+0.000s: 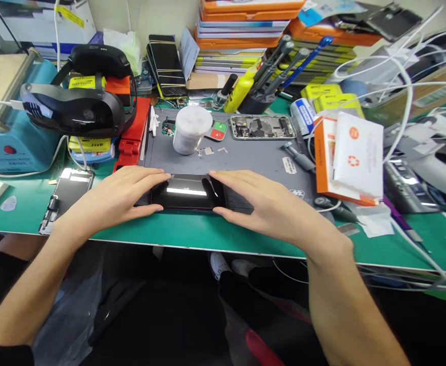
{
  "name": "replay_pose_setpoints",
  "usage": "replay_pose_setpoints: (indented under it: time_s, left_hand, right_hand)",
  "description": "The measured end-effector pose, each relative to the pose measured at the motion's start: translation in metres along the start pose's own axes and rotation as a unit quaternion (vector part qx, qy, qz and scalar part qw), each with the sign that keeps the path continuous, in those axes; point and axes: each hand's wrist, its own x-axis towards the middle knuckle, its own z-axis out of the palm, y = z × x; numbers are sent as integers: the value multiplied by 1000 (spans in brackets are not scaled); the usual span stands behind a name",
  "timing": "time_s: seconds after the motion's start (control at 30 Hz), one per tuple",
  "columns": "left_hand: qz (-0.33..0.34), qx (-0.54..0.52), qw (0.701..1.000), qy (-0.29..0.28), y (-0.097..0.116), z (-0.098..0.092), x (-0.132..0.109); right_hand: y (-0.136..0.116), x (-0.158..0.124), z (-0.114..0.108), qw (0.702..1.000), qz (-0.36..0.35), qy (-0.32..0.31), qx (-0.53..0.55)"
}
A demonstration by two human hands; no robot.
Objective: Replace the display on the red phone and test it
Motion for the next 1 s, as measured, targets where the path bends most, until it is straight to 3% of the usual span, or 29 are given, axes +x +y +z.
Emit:
replay_pose_setpoints:
  time_s: [0.63,0.77,1.0]
  left_hand:
    - [-20,-26,999,-10,4,1,6]
    - [-30,2,999,-24,4,2,10]
    - [-24,52,998,18,7,9,10]
  right_hand:
    - [5,1,-9,1000,0,-12,14]
    - [2,-3,-15,999,26,-22,7]
    - [0,-11,-19,997,66,-39,12]
